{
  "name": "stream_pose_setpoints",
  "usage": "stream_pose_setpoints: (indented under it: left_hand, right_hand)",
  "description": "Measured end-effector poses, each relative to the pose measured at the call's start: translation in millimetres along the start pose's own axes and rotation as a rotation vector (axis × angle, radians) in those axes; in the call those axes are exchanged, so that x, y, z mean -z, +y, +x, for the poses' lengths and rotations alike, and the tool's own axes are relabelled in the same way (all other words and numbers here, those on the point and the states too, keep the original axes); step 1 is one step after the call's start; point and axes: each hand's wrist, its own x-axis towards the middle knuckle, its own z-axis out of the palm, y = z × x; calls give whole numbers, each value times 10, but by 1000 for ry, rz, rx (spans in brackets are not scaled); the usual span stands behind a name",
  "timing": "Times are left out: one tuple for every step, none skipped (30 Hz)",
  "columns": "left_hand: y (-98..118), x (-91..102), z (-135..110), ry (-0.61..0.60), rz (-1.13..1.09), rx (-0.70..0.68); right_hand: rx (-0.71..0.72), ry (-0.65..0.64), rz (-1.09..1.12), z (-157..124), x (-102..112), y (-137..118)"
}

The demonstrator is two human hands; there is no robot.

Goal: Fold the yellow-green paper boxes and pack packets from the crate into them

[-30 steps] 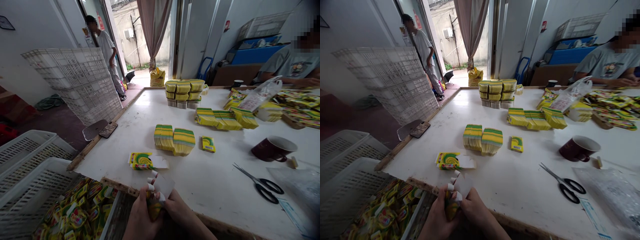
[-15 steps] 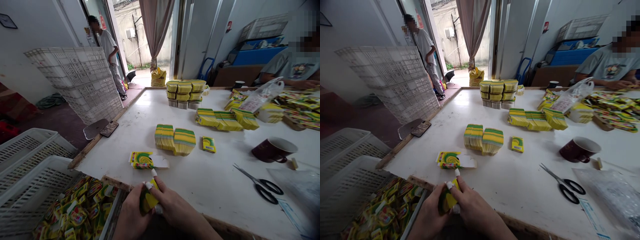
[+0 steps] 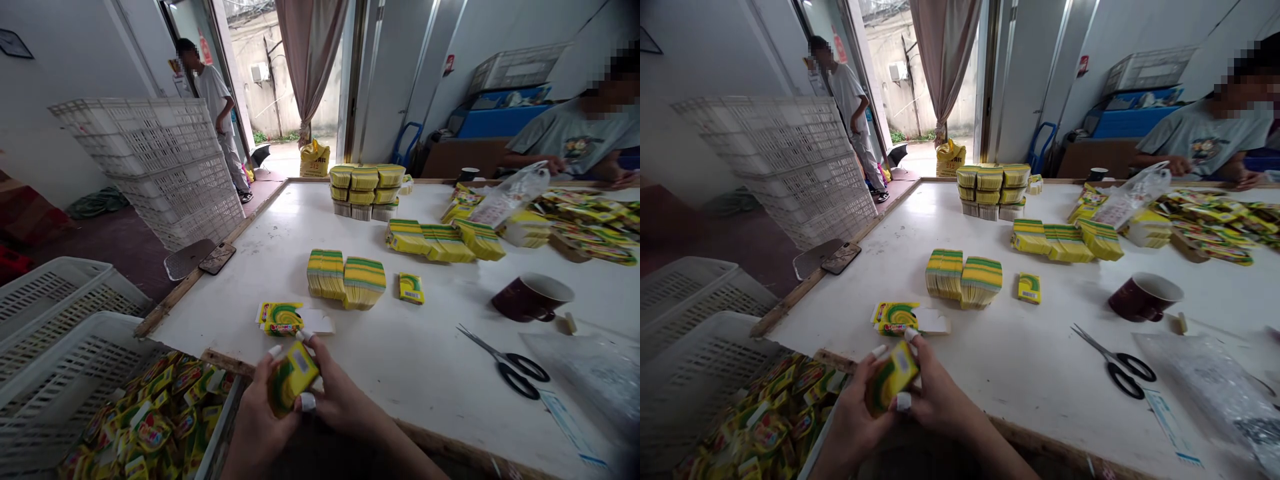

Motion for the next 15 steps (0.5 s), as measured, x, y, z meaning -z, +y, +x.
stream_pose_setpoints:
  left_hand:
    - [2,12,11,140,-190,41]
    - [12,36,26,299,-399,71]
    - [26,70,44,452,-608,95]
    - [39,110,62,575,-796,125]
    - [49,149,78,647,-952,167]
    - [51,184,89,673,-1069,226]
    - [46,209,96,659,-1142,300]
    - [34,220,99,624,-1183,381]
    - [17,217,99,588,-1203,442]
    - [-1,201,99,557,-1209,482]
    - [-19,174,102,533,-1205,505]
    - [-36,138,107,516,-1192,526]
    - [-50,97,115,503,-1173,540]
    - [-63,53,125,489,-1151,546]
    - [-72,9,133,468,-1130,540]
  right_hand:
    - [1,25,32,70,-5,19]
    - [6,53,-3,155,4,35]
    - [11,91,-93,253,22,52]
    - [8,134,-214,357,42,71]
    - [-2,176,-335,461,58,95]
    - [-13,206,-432,559,65,124]
    - [-23,227,-496,645,61,158]
    - [-30,237,-527,714,47,195]
    - [-35,240,-539,766,28,231]
    - [-37,243,-554,798,6,265]
    - [-37,251,-563,813,-13,292]
    - [-34,261,-566,813,-27,311]
    - [-28,275,-562,800,-36,319]
    - [-20,289,-550,775,-41,317]
    - [-10,301,-533,741,-46,304]
